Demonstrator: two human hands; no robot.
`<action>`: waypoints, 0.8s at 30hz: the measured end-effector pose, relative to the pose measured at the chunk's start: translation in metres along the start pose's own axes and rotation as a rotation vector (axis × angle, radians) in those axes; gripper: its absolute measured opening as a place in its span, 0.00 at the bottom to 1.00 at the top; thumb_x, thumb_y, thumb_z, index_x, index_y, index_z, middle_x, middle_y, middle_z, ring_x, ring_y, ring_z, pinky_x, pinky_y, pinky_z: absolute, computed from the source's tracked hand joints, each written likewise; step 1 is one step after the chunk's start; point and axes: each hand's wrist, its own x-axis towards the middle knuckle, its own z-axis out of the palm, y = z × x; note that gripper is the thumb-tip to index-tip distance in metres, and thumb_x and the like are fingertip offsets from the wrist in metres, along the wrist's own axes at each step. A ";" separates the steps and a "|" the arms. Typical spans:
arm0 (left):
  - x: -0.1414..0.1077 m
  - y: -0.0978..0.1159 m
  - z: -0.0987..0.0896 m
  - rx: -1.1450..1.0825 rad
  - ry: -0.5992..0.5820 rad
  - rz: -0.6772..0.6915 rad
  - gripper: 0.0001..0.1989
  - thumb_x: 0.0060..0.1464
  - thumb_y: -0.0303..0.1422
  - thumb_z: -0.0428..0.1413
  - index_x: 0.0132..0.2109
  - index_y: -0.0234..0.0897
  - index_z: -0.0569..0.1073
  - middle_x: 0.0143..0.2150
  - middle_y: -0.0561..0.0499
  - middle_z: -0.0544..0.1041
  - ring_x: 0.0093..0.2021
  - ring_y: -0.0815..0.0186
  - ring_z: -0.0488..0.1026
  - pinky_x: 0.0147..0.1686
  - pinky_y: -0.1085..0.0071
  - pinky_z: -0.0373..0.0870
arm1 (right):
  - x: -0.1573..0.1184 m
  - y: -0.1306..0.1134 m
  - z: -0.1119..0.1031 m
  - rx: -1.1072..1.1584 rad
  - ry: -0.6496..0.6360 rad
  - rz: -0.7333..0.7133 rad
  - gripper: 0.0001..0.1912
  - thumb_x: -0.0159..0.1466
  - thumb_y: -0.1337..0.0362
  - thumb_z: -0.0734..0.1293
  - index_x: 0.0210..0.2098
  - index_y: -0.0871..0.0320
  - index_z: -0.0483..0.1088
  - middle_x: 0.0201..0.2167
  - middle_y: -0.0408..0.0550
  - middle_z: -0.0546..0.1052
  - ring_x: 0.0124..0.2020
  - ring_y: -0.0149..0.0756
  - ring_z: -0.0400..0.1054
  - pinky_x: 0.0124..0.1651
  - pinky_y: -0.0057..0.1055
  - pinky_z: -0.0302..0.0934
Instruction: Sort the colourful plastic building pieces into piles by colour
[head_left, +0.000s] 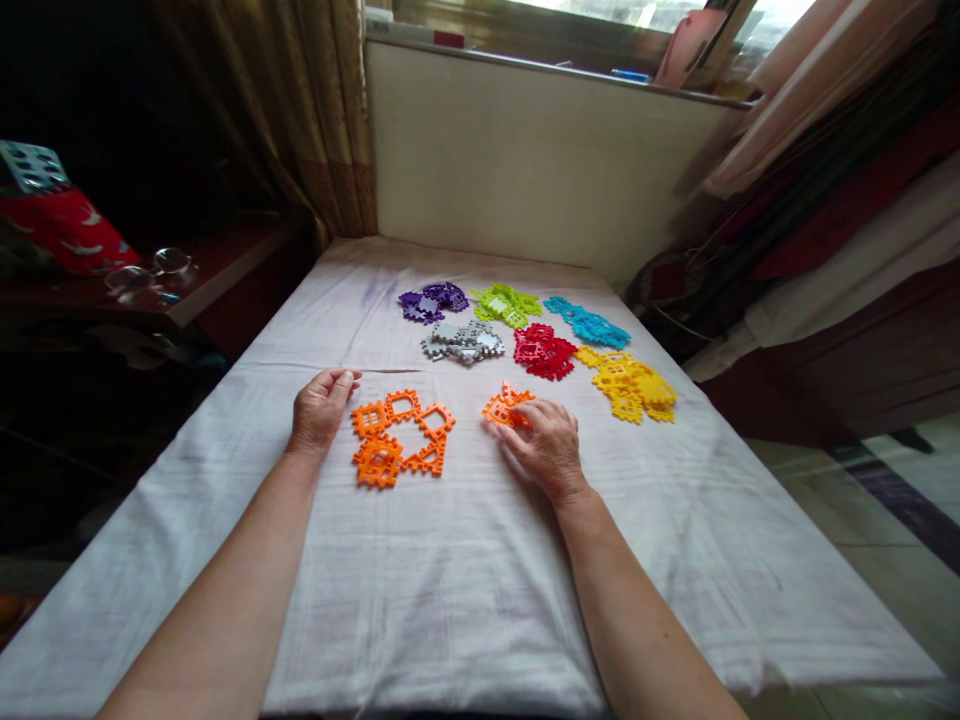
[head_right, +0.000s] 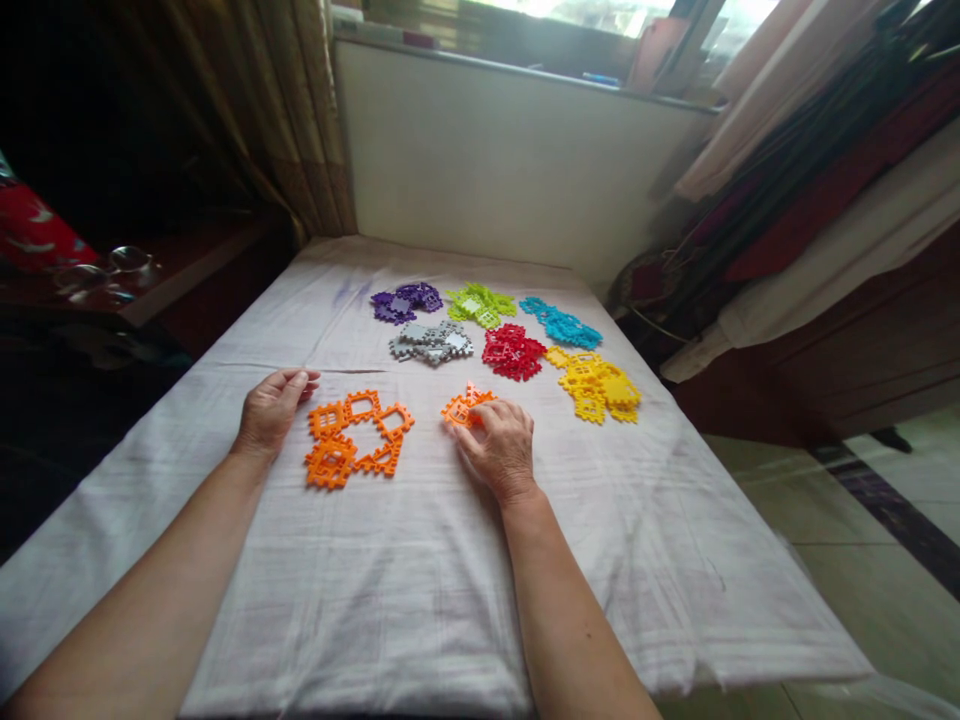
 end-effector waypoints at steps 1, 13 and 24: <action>0.000 0.000 0.000 0.000 0.000 0.001 0.14 0.49 0.42 0.58 0.36 0.37 0.79 0.36 0.48 0.81 0.36 0.66 0.77 0.39 0.69 0.75 | 0.000 0.000 0.000 0.002 0.001 0.001 0.11 0.63 0.53 0.70 0.37 0.53 0.76 0.40 0.49 0.79 0.48 0.44 0.67 0.53 0.40 0.53; 0.000 0.000 0.001 -0.010 0.004 -0.013 0.13 0.48 0.42 0.57 0.36 0.37 0.79 0.35 0.48 0.81 0.36 0.66 0.77 0.40 0.69 0.74 | -0.002 -0.008 0.003 0.035 0.056 -0.040 0.05 0.61 0.59 0.71 0.35 0.53 0.77 0.42 0.49 0.79 0.52 0.46 0.66 0.57 0.44 0.54; -0.001 0.001 0.000 0.022 -0.006 -0.001 0.14 0.48 0.43 0.57 0.36 0.38 0.79 0.35 0.48 0.81 0.36 0.65 0.77 0.40 0.69 0.74 | -0.014 -0.072 0.008 0.150 -0.317 -0.357 0.13 0.60 0.55 0.73 0.42 0.52 0.77 0.39 0.48 0.79 0.41 0.41 0.68 0.47 0.39 0.60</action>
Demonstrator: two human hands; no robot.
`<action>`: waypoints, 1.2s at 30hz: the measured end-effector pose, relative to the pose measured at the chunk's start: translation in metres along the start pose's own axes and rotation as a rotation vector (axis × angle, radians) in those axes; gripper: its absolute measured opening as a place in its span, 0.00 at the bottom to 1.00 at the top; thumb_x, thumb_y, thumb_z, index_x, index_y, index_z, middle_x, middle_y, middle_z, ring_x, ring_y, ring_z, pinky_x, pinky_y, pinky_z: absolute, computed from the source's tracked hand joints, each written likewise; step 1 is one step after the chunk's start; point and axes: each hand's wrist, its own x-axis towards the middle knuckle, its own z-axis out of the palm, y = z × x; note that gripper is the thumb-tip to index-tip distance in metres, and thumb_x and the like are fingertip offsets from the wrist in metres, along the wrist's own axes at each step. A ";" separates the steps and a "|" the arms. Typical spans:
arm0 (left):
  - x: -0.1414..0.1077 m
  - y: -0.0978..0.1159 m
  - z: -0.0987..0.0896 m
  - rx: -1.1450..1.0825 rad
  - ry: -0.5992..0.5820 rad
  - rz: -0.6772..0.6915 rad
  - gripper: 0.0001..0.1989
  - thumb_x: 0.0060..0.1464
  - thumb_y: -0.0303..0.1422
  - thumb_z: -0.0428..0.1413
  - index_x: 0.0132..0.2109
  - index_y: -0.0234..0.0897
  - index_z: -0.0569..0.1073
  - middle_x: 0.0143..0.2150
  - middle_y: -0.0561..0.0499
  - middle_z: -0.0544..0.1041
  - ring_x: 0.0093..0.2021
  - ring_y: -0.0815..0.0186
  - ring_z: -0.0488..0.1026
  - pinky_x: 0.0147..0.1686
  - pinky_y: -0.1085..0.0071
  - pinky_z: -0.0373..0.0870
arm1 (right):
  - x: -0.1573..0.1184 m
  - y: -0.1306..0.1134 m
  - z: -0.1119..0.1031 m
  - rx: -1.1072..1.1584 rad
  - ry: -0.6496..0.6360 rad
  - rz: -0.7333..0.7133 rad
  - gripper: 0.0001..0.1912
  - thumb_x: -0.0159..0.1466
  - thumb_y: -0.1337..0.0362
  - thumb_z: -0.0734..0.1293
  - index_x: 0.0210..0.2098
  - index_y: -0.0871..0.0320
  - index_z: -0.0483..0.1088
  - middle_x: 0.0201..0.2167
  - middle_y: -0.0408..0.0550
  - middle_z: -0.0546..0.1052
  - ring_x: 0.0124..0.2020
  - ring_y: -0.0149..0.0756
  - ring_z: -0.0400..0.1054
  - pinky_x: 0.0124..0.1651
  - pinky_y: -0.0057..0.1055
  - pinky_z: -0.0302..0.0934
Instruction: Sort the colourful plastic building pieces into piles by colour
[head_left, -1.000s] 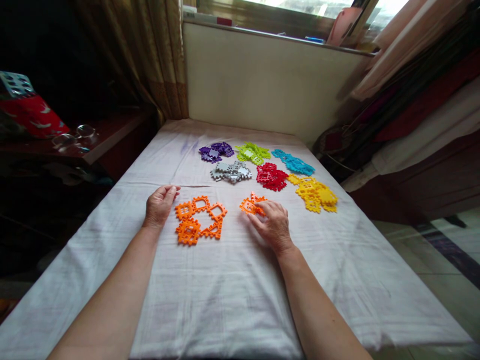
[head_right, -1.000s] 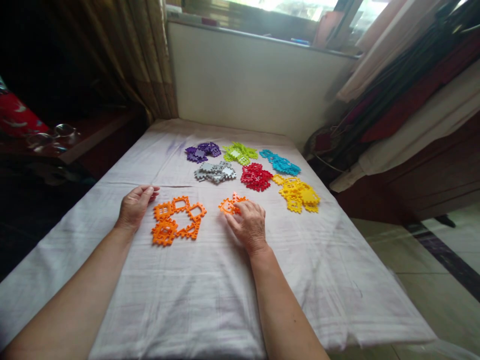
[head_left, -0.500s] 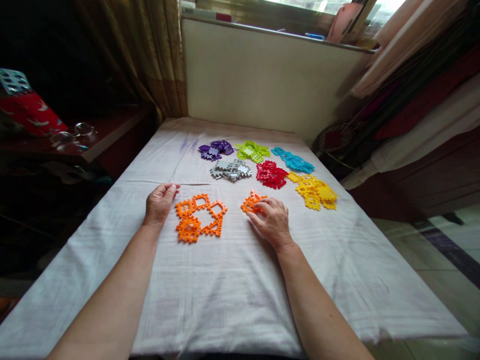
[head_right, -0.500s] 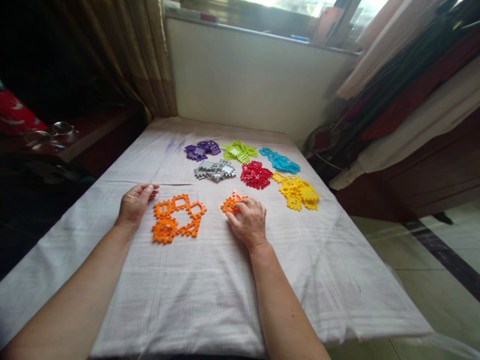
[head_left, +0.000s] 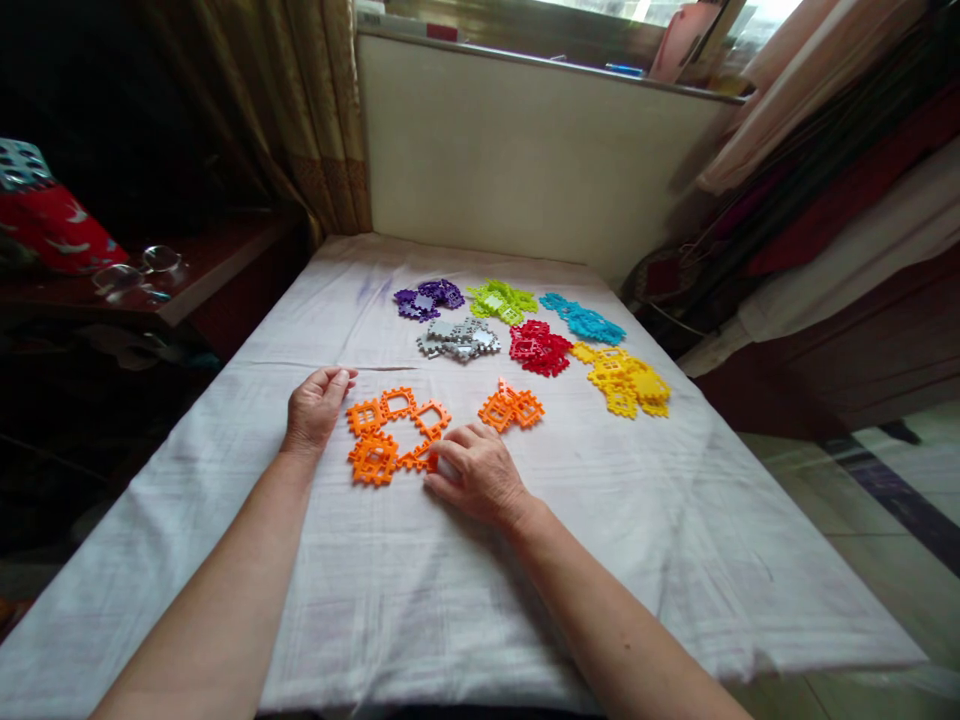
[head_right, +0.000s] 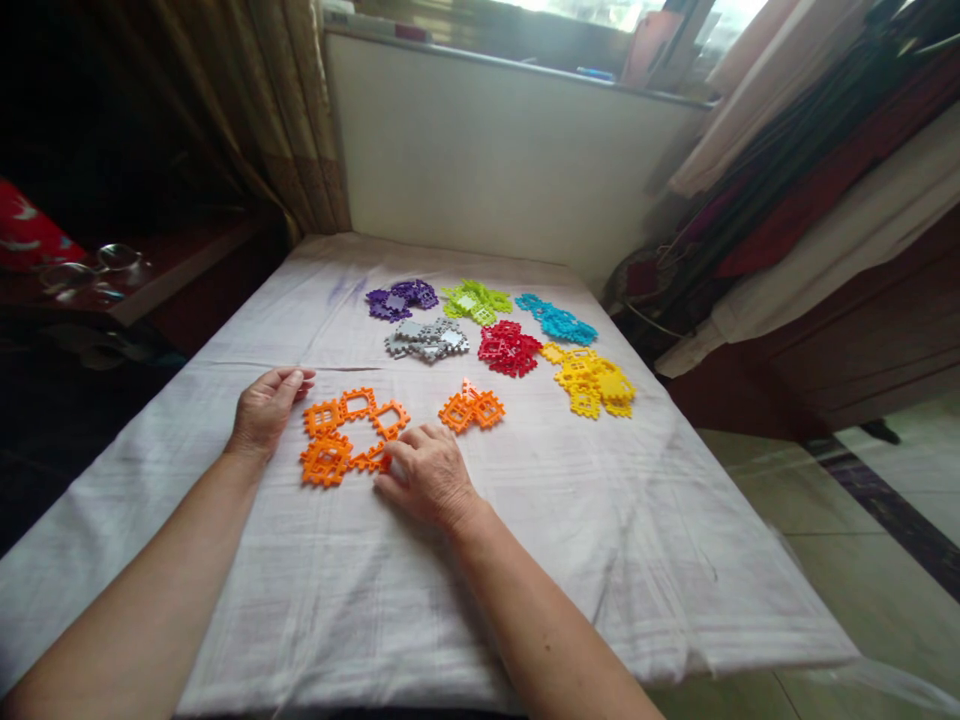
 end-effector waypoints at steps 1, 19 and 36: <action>0.000 0.000 0.000 0.002 0.000 0.001 0.14 0.48 0.43 0.57 0.36 0.38 0.79 0.35 0.48 0.81 0.37 0.65 0.77 0.40 0.68 0.74 | 0.000 -0.002 0.001 -0.003 -0.011 -0.008 0.11 0.61 0.56 0.73 0.41 0.52 0.77 0.39 0.47 0.79 0.41 0.41 0.68 0.46 0.38 0.59; 0.000 -0.001 0.001 0.008 -0.001 0.009 0.14 0.49 0.43 0.57 0.36 0.37 0.78 0.34 0.49 0.80 0.36 0.66 0.77 0.39 0.70 0.74 | -0.001 0.021 -0.010 -0.133 0.231 0.097 0.07 0.66 0.59 0.67 0.36 0.52 0.77 0.33 0.47 0.77 0.37 0.38 0.69 0.44 0.34 0.58; 0.000 -0.001 0.000 0.012 -0.008 0.011 0.13 0.49 0.42 0.58 0.36 0.38 0.79 0.35 0.48 0.81 0.36 0.65 0.78 0.40 0.69 0.74 | -0.015 0.074 -0.021 -0.286 0.329 0.472 0.07 0.63 0.59 0.69 0.35 0.55 0.76 0.32 0.48 0.77 0.35 0.40 0.68 0.40 0.35 0.56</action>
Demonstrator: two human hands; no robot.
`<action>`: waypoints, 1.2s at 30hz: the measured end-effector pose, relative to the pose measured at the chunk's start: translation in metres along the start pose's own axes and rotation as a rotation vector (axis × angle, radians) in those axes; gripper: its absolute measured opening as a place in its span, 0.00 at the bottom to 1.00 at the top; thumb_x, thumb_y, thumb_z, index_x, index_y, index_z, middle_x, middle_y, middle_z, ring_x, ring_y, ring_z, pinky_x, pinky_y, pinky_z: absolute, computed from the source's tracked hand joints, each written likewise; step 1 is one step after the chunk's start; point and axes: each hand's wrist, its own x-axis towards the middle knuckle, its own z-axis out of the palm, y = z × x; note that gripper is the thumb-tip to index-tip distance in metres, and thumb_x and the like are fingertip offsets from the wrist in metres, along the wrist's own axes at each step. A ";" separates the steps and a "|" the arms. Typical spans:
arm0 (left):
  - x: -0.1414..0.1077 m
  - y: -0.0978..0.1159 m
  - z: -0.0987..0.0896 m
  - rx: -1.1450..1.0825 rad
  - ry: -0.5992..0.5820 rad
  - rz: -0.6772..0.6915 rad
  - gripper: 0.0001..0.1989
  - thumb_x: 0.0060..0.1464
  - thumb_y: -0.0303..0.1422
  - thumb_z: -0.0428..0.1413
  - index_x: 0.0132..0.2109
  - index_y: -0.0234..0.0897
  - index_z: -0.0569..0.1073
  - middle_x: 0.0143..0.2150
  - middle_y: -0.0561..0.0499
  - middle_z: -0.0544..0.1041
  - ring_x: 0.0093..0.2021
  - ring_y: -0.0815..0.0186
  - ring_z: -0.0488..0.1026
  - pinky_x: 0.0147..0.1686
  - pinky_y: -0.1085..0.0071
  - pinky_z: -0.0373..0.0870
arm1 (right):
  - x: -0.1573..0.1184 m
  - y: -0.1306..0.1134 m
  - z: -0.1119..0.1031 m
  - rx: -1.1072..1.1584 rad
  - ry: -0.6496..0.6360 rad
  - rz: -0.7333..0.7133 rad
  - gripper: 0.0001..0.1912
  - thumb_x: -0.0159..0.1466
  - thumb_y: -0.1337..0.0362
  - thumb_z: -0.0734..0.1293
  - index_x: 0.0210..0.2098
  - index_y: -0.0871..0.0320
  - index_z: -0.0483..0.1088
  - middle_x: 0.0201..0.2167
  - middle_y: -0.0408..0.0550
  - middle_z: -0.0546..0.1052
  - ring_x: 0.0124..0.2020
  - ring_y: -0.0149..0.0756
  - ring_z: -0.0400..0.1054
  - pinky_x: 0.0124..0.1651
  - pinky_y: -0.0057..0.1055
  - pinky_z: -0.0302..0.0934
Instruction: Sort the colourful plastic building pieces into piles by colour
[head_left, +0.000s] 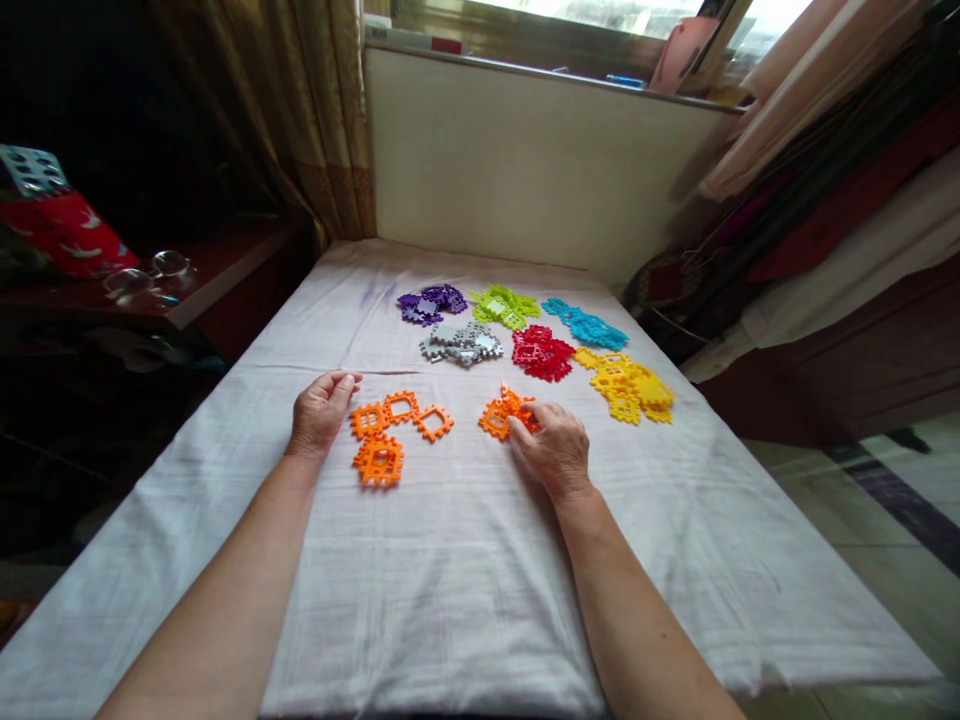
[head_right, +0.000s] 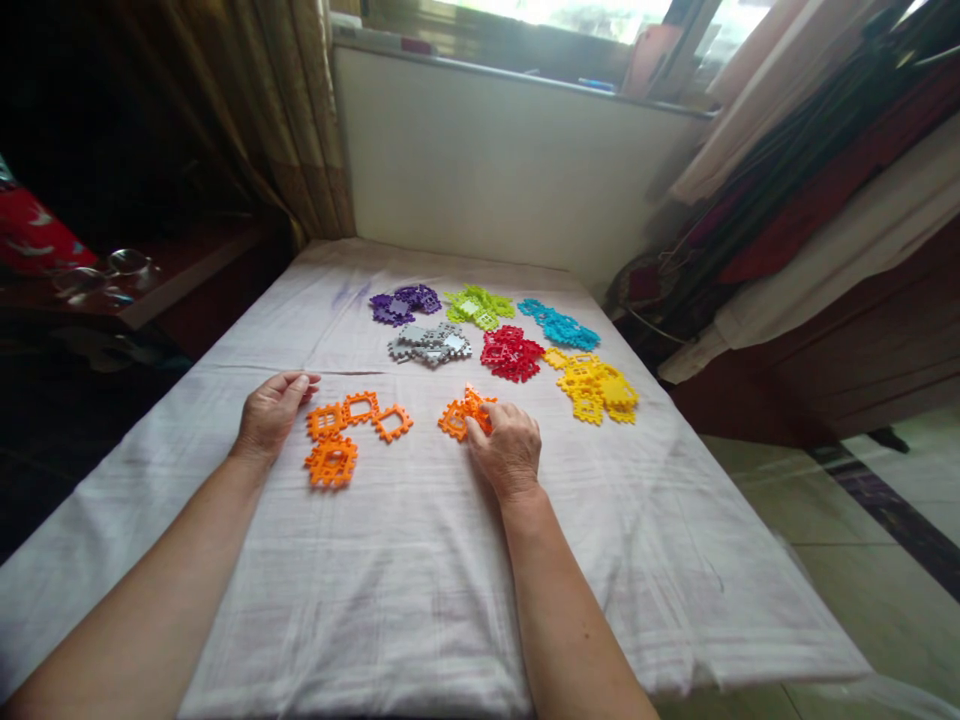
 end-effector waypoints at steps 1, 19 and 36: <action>0.000 0.000 0.000 0.003 0.000 0.002 0.13 0.49 0.42 0.58 0.36 0.38 0.79 0.35 0.48 0.81 0.36 0.65 0.78 0.40 0.69 0.74 | 0.000 -0.001 0.000 0.005 0.008 -0.009 0.07 0.63 0.59 0.68 0.36 0.55 0.76 0.32 0.48 0.77 0.35 0.40 0.68 0.41 0.35 0.56; 0.001 -0.001 0.000 0.017 -0.017 0.007 0.14 0.49 0.42 0.57 0.37 0.37 0.79 0.36 0.48 0.82 0.37 0.65 0.78 0.40 0.69 0.75 | -0.013 -0.082 0.009 0.112 -0.328 -0.298 0.14 0.65 0.58 0.68 0.49 0.53 0.75 0.54 0.55 0.74 0.54 0.47 0.65 0.55 0.42 0.60; 0.001 -0.003 -0.002 0.054 -0.028 0.031 0.16 0.49 0.45 0.57 0.38 0.38 0.79 0.36 0.48 0.82 0.37 0.63 0.78 0.41 0.68 0.74 | 0.003 -0.007 0.001 0.050 0.104 -0.031 0.12 0.68 0.58 0.63 0.35 0.55 0.75 0.51 0.55 0.76 0.49 0.46 0.67 0.49 0.43 0.59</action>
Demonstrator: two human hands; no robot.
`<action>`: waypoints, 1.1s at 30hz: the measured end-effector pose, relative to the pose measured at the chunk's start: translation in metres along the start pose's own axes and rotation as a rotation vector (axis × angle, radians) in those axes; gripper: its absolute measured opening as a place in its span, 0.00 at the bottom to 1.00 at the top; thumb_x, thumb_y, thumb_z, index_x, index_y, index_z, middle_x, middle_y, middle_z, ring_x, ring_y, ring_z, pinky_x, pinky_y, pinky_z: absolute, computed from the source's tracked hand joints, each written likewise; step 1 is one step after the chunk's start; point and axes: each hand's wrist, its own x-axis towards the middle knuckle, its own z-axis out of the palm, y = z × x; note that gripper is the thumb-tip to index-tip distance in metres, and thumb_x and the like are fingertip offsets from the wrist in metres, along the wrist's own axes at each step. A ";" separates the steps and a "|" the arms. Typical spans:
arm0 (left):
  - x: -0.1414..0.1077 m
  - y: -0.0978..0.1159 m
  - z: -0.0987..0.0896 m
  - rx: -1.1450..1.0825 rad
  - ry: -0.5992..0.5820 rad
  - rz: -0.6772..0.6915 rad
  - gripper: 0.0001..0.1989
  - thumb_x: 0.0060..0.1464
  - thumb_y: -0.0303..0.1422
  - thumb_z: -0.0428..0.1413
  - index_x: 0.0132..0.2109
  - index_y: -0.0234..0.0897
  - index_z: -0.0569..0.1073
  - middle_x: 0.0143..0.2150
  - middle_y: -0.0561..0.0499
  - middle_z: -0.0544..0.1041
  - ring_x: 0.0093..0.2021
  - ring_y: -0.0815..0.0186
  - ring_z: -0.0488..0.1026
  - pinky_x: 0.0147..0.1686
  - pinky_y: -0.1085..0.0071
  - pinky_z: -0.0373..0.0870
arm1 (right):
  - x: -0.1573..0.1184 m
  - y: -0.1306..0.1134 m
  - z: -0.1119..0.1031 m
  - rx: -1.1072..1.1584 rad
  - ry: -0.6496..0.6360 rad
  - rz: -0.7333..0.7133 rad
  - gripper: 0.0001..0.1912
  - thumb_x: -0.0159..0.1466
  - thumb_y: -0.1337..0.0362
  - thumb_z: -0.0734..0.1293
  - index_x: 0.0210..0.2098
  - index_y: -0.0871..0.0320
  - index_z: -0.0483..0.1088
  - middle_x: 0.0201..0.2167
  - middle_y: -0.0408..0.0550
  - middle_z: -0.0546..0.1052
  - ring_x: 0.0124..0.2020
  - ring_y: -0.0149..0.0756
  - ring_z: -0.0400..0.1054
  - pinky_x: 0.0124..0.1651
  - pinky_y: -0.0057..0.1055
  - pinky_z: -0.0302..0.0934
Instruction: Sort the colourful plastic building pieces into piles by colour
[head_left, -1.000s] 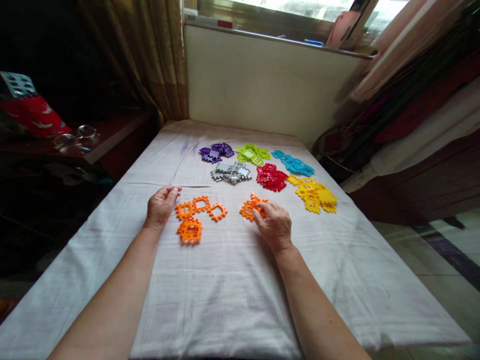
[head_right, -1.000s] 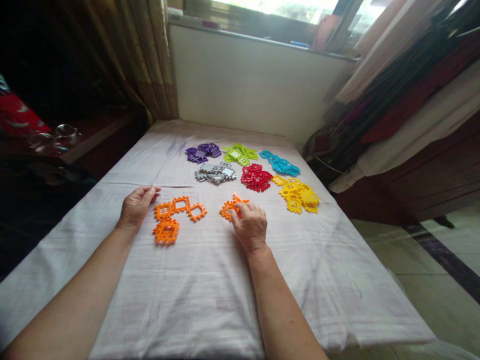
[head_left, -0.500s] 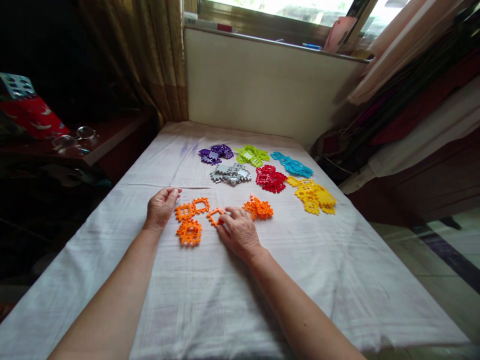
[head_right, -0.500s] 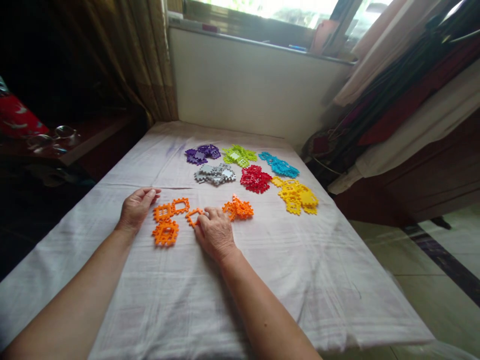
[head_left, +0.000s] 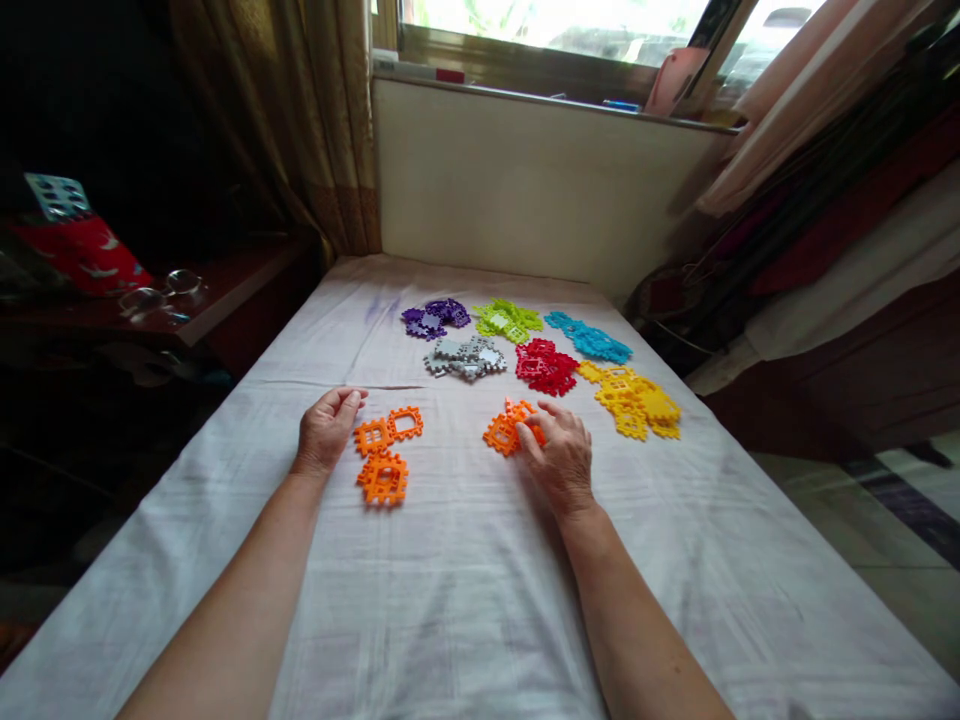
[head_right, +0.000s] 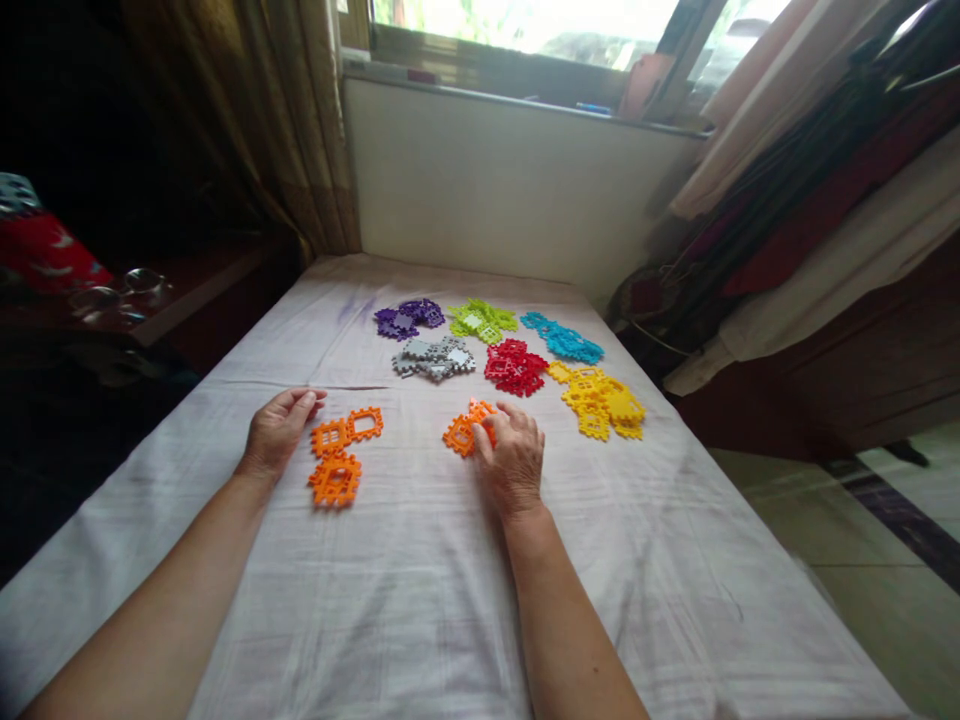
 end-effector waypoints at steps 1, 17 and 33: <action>0.000 0.000 0.000 0.004 0.001 0.001 0.16 0.49 0.45 0.57 0.37 0.39 0.79 0.35 0.48 0.82 0.37 0.63 0.78 0.40 0.68 0.74 | 0.000 0.007 0.000 -0.016 0.002 0.026 0.12 0.68 0.58 0.62 0.34 0.55 0.75 0.50 0.55 0.77 0.48 0.47 0.67 0.48 0.43 0.59; 0.001 -0.003 0.001 -0.002 0.003 0.001 0.23 0.47 0.53 0.58 0.38 0.38 0.79 0.36 0.46 0.81 0.38 0.62 0.77 0.42 0.66 0.73 | -0.026 -0.082 0.010 0.330 -0.291 -0.399 0.13 0.64 0.58 0.70 0.47 0.54 0.74 0.49 0.51 0.78 0.48 0.42 0.71 0.52 0.39 0.61; 0.002 -0.002 0.002 0.006 0.000 0.002 0.21 0.47 0.51 0.58 0.37 0.38 0.79 0.34 0.47 0.81 0.37 0.63 0.77 0.40 0.68 0.73 | -0.031 -0.111 0.018 0.386 -0.440 -0.424 0.09 0.62 0.63 0.70 0.42 0.55 0.73 0.44 0.48 0.79 0.44 0.39 0.70 0.48 0.35 0.60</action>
